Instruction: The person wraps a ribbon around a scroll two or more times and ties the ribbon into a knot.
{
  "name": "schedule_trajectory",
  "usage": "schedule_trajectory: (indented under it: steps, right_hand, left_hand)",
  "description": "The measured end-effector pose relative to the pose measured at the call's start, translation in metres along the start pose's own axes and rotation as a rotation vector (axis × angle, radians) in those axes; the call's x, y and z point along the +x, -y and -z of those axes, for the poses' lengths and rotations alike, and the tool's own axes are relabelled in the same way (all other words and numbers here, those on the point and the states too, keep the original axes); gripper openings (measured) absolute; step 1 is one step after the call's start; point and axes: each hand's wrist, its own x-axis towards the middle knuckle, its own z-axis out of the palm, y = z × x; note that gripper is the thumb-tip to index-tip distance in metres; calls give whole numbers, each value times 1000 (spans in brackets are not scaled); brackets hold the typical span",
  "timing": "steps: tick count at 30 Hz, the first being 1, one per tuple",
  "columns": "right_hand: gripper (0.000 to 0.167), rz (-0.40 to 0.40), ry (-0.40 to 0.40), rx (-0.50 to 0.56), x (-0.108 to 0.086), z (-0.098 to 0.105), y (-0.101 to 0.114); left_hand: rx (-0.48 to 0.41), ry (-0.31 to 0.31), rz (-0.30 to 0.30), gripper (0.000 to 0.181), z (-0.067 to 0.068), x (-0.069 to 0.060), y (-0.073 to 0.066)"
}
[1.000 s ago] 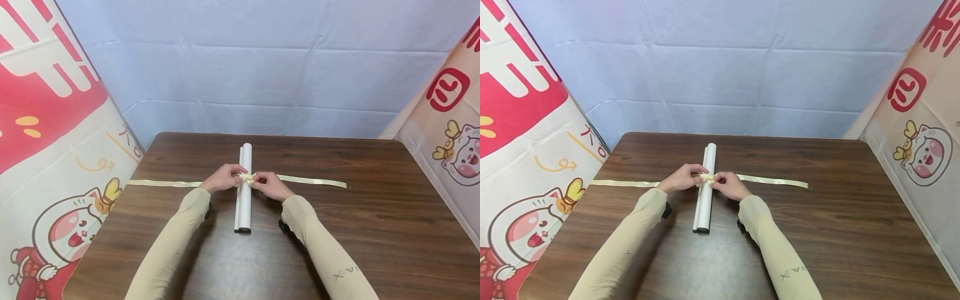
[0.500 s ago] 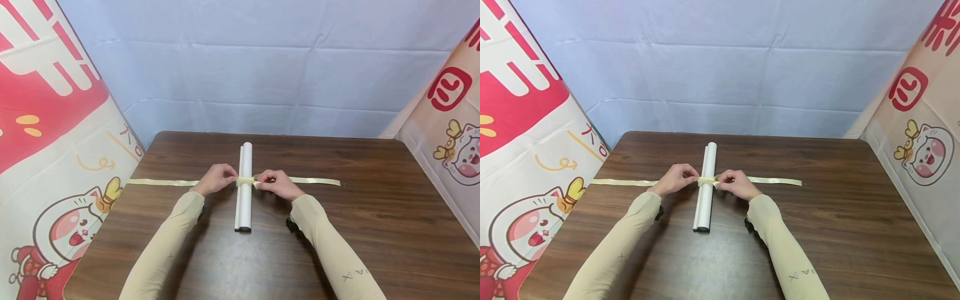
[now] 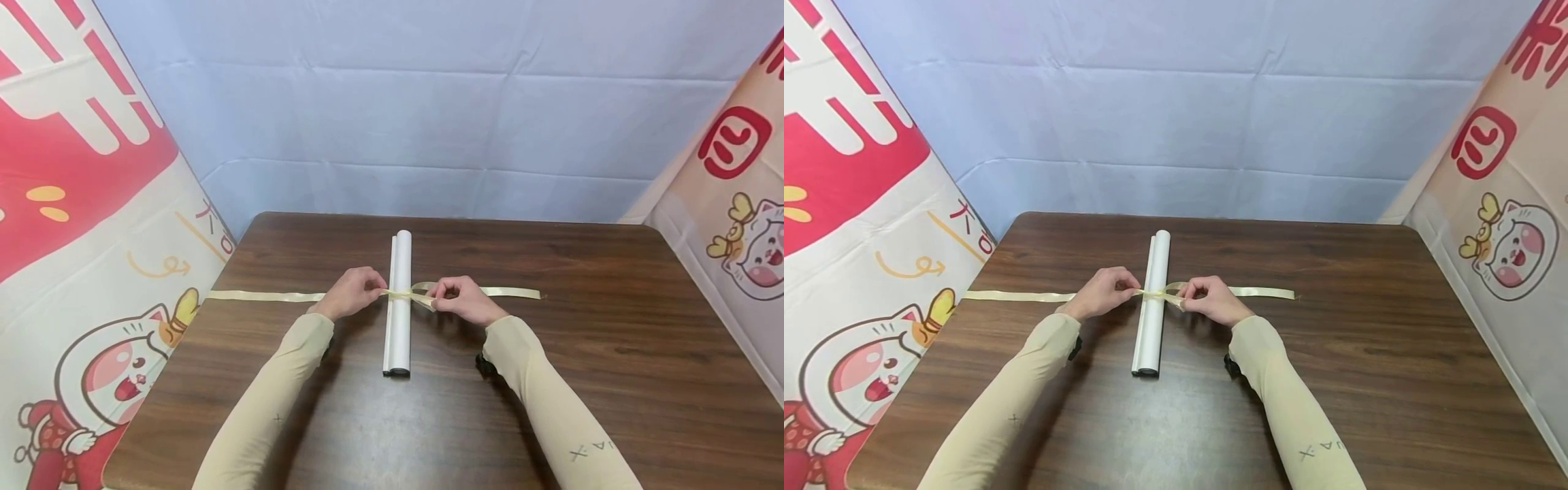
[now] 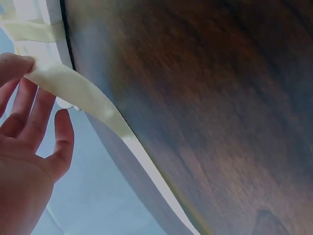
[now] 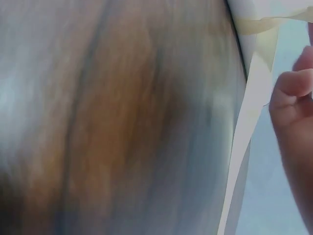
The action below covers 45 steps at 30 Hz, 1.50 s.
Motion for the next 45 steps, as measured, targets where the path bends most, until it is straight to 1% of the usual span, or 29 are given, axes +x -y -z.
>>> schedule_trajectory:
  steps: [5,8,11,15,20,25,30,34,38,41,45]
  right_hand:
    - [8,-84,93,-75,0,4,0]
    - [8,-130,142,-129,-2,8,0]
    - [15,-162,187,-213,-5,12,2]
    - [26,-151,210,-322,-8,17,5]
    - [27,-139,242,-346,-12,23,6]
    - [26,-163,289,-405,-17,30,7]
    - [23,-172,277,-441,-20,36,7]
    - [27,-188,263,-451,-24,40,6]
    - [31,-220,252,-476,-28,45,6]
    - [32,-211,229,-490,-32,51,5]
    - [28,-195,195,-469,-36,59,3]
  left_hand:
    - [27,-4,3,10,1,0,3]
    - [38,-14,-8,9,2,0,5]
    - [44,-19,-17,10,2,0,8]
    - [52,-23,-24,10,1,0,12]
    - [63,-28,-44,11,3,-2,14]
    - [68,-37,-42,11,6,-3,17]
    - [74,-30,-52,12,7,-4,19]
    - [82,-23,-51,12,6,-6,21]
    - [71,-12,-34,13,7,-10,22]
    - [42,0,-16,13,8,-12,23]
    - [16,21,4,14,9,-14,23]
